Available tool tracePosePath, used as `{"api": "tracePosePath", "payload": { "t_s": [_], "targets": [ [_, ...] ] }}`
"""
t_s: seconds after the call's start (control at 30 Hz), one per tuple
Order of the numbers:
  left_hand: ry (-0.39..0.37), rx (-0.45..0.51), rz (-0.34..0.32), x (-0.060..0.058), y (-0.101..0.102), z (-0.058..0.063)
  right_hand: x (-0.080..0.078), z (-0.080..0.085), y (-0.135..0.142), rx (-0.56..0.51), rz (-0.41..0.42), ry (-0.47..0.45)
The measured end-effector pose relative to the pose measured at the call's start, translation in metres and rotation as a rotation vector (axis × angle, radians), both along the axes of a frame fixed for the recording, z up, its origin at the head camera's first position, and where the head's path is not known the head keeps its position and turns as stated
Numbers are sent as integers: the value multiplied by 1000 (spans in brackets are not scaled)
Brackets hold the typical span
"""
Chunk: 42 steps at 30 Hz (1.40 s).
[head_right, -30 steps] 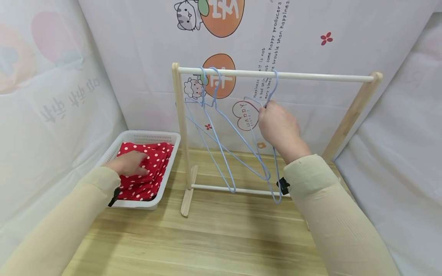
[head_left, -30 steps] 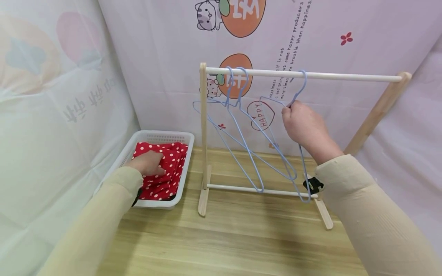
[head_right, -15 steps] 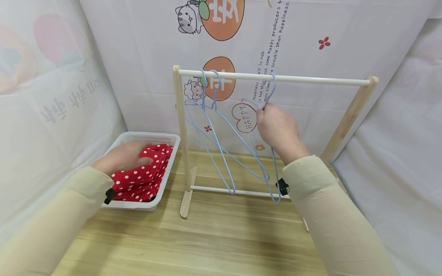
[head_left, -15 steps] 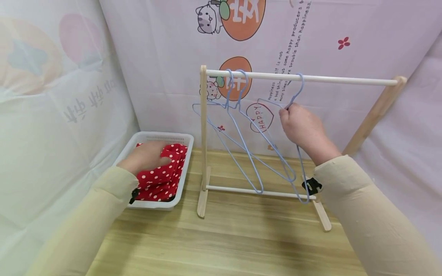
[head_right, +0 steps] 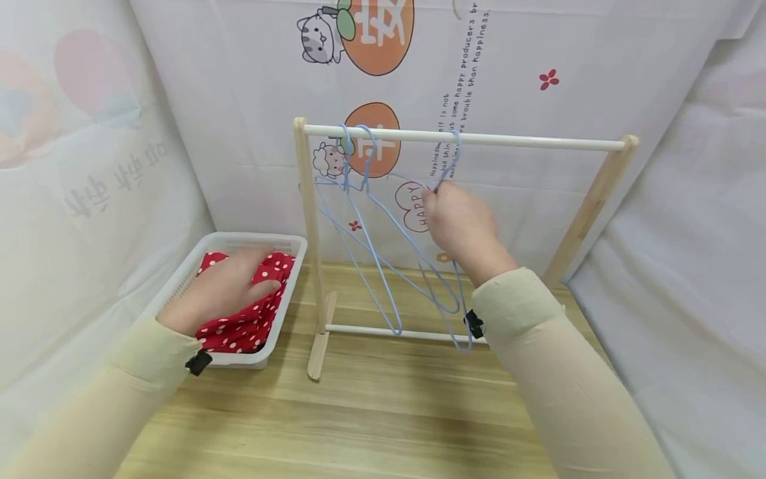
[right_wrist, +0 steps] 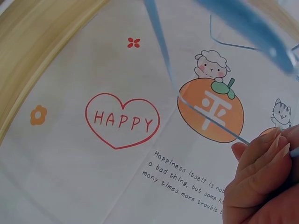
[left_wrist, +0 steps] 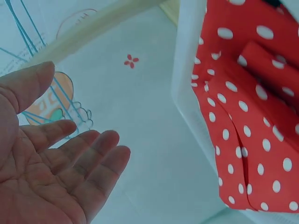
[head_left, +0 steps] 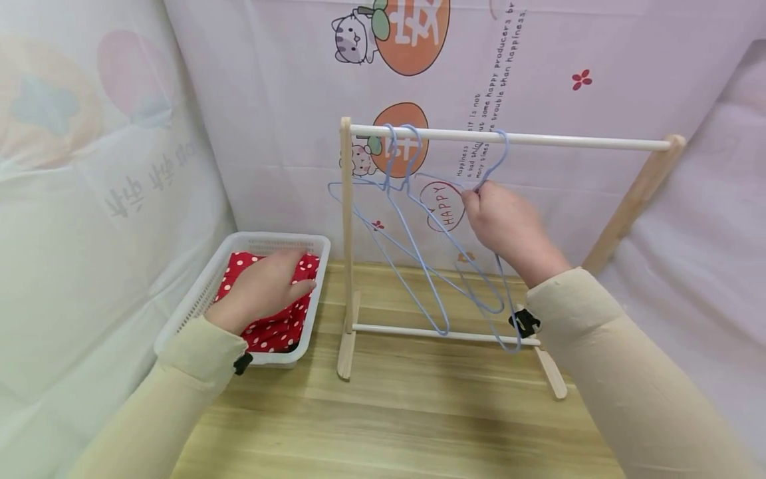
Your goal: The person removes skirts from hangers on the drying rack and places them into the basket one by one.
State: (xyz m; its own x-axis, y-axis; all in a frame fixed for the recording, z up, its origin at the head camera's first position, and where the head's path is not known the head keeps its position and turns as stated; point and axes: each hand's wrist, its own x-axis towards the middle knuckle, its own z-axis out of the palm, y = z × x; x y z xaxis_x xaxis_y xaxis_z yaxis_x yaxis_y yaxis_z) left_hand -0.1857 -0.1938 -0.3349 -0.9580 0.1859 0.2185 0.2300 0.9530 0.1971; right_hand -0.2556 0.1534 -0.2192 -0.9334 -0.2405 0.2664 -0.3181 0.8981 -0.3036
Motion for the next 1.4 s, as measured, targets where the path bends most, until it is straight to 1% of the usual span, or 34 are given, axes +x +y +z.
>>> {"api": "tracePosePath", "payload": {
  "t_s": [0.2, 0.4, 0.53, 0.7, 0.8, 0.87, 0.93, 1.07, 1.17, 1.3, 1.4],
  "targets": [
    [45, -3, -30, 11, 5, -14, 2, 0, -6, -28, 22, -30],
    [46, -6, -6, 25, 5, -26, 4, -2, -8, -84, 50, -79],
    [78, -8, -4, 31, 1, -34, 8, -1, -6, -188, 79, -133],
    [109, -1, -8, 37, -3, -43, 14, 2, 1, -325, 118, -228],
    [115, 17, -5, 41, -4, -47, 18, 3, 7, -378, 156, -288],
    [120, 24, -1, 43, -5, -50, 20, 2, 10, -395, 177, -321],
    [125, 33, 3, 45, -5, -52, 22, 1, 14, -397, 181, -341],
    [147, 37, 3, 45, -6, -57, 26, -3, 22, -348, 167, -315],
    [168, 35, -1, 45, -6, -60, 28, -8, 27, -296, 153, -268],
    [188, 8, 4, 43, -5, -65, 32, -15, 32, -245, 132, -209],
    [199, -21, 11, 42, -6, -67, 34, -19, 36, -265, 121, -203]
  ]
}}
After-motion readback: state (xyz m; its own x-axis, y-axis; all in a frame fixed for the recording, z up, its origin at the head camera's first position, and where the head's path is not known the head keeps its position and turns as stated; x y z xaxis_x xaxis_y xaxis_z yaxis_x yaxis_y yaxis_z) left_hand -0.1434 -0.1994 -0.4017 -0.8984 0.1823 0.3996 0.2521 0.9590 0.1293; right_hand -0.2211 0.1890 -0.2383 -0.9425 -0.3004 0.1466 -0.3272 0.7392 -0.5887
